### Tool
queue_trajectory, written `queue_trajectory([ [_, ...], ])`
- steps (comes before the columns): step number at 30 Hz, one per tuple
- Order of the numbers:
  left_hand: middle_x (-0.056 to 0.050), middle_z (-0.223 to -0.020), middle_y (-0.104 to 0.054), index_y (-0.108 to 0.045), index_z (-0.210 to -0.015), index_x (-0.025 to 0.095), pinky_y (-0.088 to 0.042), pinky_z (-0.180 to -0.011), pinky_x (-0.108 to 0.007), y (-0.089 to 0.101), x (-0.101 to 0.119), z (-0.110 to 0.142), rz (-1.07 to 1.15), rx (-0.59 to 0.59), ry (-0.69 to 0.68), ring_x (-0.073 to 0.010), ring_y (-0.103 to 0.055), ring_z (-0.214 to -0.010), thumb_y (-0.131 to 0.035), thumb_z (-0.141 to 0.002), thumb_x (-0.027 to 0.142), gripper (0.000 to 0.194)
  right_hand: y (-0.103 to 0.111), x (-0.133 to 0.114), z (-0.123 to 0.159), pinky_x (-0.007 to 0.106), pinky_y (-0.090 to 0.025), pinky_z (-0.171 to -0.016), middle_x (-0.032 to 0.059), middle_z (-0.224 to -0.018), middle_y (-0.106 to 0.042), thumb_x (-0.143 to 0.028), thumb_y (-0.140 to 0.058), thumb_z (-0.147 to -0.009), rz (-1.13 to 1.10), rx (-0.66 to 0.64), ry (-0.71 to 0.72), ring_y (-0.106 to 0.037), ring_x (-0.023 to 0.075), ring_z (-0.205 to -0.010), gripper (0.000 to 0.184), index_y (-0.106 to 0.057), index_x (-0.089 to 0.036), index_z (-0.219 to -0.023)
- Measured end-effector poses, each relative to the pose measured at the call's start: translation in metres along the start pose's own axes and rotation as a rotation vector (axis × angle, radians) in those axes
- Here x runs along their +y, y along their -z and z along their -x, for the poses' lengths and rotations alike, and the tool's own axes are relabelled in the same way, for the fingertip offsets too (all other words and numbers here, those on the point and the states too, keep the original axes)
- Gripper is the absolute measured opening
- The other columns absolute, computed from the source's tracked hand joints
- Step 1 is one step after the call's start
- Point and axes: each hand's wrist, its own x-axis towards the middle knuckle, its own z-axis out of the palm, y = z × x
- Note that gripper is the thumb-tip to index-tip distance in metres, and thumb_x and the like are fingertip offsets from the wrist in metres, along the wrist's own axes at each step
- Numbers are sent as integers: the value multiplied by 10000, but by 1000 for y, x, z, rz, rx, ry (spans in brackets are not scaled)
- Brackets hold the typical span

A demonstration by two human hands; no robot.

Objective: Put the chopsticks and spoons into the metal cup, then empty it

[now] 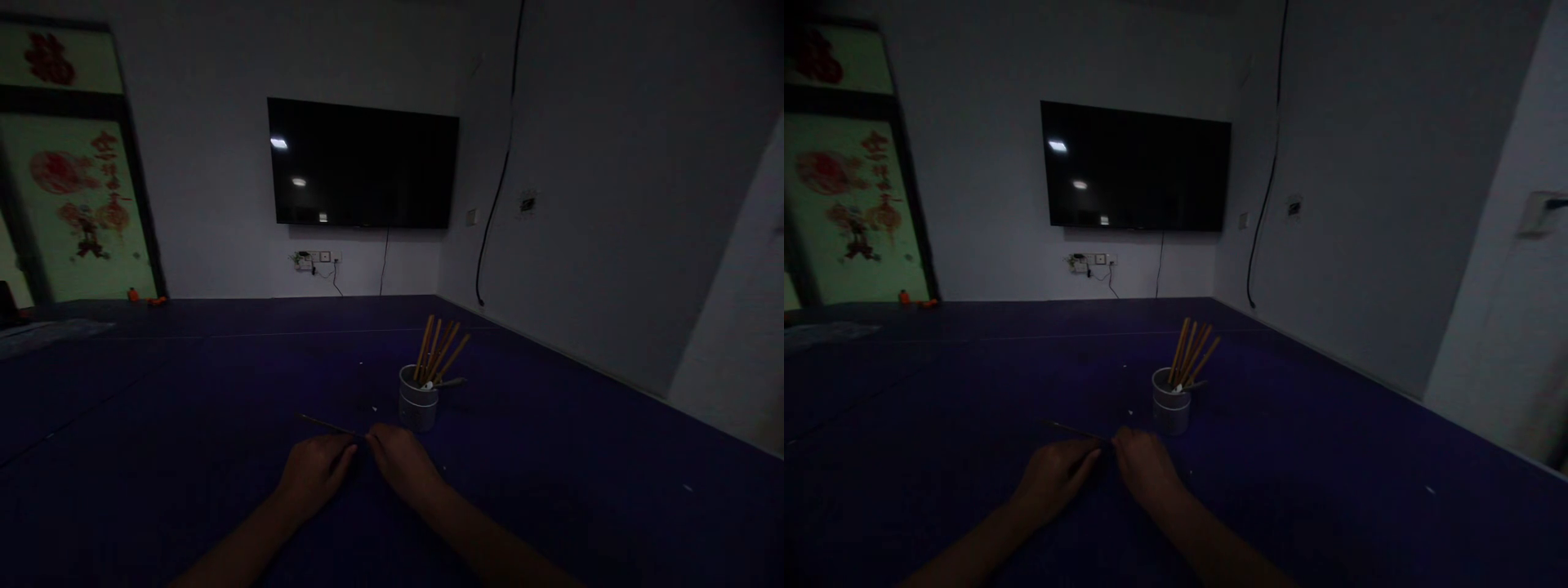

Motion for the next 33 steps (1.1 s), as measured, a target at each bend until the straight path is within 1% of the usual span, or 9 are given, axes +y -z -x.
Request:
queue_trajectory([
  [3,-39,-860,-718,-629,-1068,201,-531,-619,-258,-1,-3,0,-36,69,8,-161,-674,-708,-356,-899,334,348,0,1,1,222,-400,-628,66,-835,-669,-197,-348,-927,-28,55,33,-630,158,-775,246,-579,-170,-844],
  [6,-65,-955,-702,-616,-1106,184,-551,-617,-272,0,-5,0,-20,141,2,-169,-680,-710,-366,-902,341,359,-1,-1,3,222,-409,-643,61,-828,-665,-188,-342,-927,-46,75,100,-626,156,-775,247,-575,-169,-848],
  [9,-72,-1067,-661,-626,-1090,181,-560,-689,-278,0,-6,1,24,215,-83,-167,-678,-791,-373,-905,308,339,-2,-5,5,224,-419,-630,54,-807,-661,-179,-324,-928,-37,72,141,-625,154,-739,264,-576,-170,-848],
  [12,-65,-1039,-677,-606,-1112,179,-554,-725,-260,-1,-6,2,45,308,-201,-150,-670,-839,-390,-900,263,314,-4,-7,6,235,-441,-646,57,-796,-662,-183,-307,-930,-46,103,196,-628,158,-732,288,-584,-164,-855],
  [14,-70,-985,-695,-568,-1154,167,-550,-702,-238,0,-6,3,52,343,-251,-135,-670,-818,-386,-902,236,318,-3,-8,9,250,-457,-693,65,-841,-672,-201,-293,-934,-88,183,253,-631,160,-774,304,-594,-165,-912],
  [17,-75,-897,-703,-510,-1206,168,-538,-650,-221,1,-6,3,38,304,-254,-125,-667,-753,-344,-910,217,343,0,-9,14,268,-467,-750,81,-942,-678,-289,-321,-934,-146,367,332,-633,159,-837,306,-581,-176,-1051],
  [22,-45,-725,-676,-499,-1181,167,-501,-538,-213,-2,-11,4,-68,225,-218,-124,-628,-589,-326,-893,198,337,5,-12,23,266,-470,-638,59,-791,-691,-444,-469,-867,-115,622,468,-643,159,-692,359,-572,-172,-1078],
  [28,-21,-662,-652,-547,-987,172,-456,-480,-199,-6,-10,5,-85,157,-261,-121,-602,-542,-376,-860,208,216,5,-20,25,255,-452,-571,41,-764,-678,-205,-415,-880,-66,594,702,-620,138,-636,304,-484,-151,-1171],
  [33,-26,-656,-655,-572,-879,184,-468,-520,-204,-4,-7,5,-87,150,-263,-127,-614,-569,-397,-863,251,188,5,-26,22,231,-457,-559,37,-758,-675,-206,-381,-915,-118,582,708,-615,119,-620,187,-553,-164,-975],
])
